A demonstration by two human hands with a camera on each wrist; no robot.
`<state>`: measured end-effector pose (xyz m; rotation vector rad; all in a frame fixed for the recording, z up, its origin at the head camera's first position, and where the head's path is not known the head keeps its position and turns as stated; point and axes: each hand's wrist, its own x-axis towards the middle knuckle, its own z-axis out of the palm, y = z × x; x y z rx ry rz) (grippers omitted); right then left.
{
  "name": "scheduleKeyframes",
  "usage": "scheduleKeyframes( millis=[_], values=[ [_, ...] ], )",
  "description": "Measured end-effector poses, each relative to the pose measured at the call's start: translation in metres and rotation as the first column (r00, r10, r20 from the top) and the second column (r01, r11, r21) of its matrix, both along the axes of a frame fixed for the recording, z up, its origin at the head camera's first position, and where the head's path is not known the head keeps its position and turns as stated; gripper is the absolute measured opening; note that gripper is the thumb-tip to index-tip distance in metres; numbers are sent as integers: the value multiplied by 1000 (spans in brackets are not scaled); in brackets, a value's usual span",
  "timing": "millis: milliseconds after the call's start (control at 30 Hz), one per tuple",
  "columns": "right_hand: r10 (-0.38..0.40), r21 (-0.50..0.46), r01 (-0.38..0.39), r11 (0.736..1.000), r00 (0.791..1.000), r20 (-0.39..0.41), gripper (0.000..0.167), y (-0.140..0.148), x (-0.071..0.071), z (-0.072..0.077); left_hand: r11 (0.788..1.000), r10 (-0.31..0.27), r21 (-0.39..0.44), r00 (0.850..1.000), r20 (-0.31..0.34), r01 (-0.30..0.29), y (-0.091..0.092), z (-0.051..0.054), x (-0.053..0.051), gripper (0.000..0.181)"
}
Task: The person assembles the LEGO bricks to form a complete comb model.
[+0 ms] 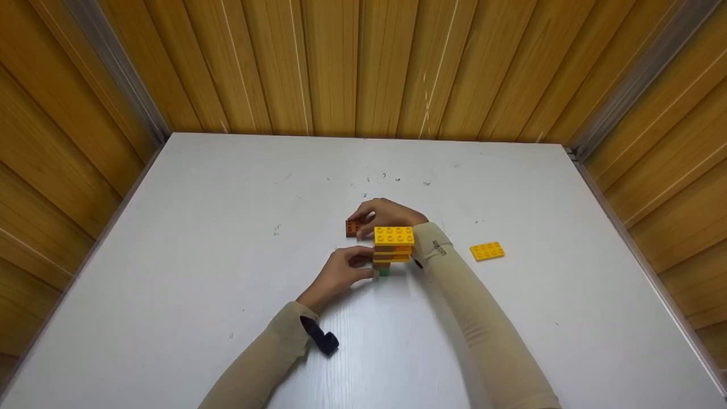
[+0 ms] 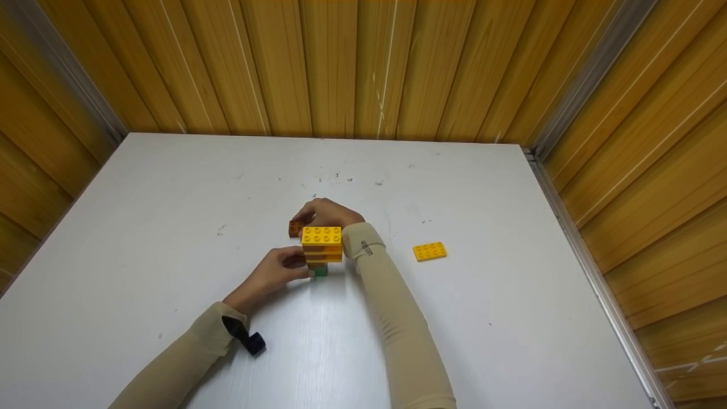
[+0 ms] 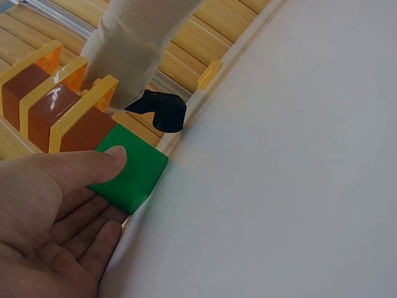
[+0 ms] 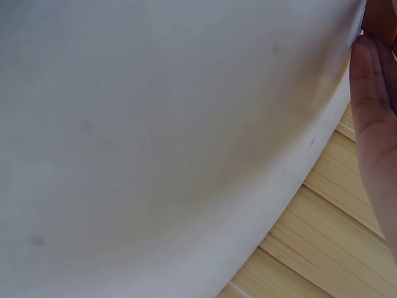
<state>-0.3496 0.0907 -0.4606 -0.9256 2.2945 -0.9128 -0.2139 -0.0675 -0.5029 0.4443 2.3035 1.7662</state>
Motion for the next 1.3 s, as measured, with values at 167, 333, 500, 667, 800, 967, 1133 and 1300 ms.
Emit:
scheduleKeyframes(
  millis=[167, 333, 500, 667, 800, 967, 1133, 1300],
  values=[
    [-10, 13, 10, 1000, 1000, 3, 39, 2, 0, 1, 1000, 7, -17, 1000, 5, -7, 0, -5, -3, 40],
    [-27, 27, 26, 999, 999, 23, 38, 6, 1, 1, 999, 9, -40, 1000, 7, -8, 1, -4, -3, 40],
    [-21, 34, 21, 999, 1000, 6, 37, 10, 2, 4, 999, 9, -47, 1000, 15, -9, 1, -5, -3, 41],
    [-22, 50, 22, 999, 1000, -7, 38, 14, 0, 5, 999, 9, -46, 1000, 22, -8, 1, -4, -2, 41],
    [-10, 59, 12, 998, 999, -32, 38, 16, -2, 8, 999, 16, -46, 999, 34, -14, 1, -4, -3, 41],
    [30, 52, -25, 998, 996, -82, 40, 17, -4, 14, 999, 17, -40, 999, 28, -16, 1, -4, -3, 42],
    [32, 46, -28, 999, 995, -92, 40, 17, -3, 20, 999, 16, -42, 1000, 20, -15, 1, -4, -4, 42],
    [39, 33, -36, 999, 994, -100, 40, 19, -2, 26, 998, 20, -58, 1000, 20, -18, 1, -3, -3, 42]
  ],
)
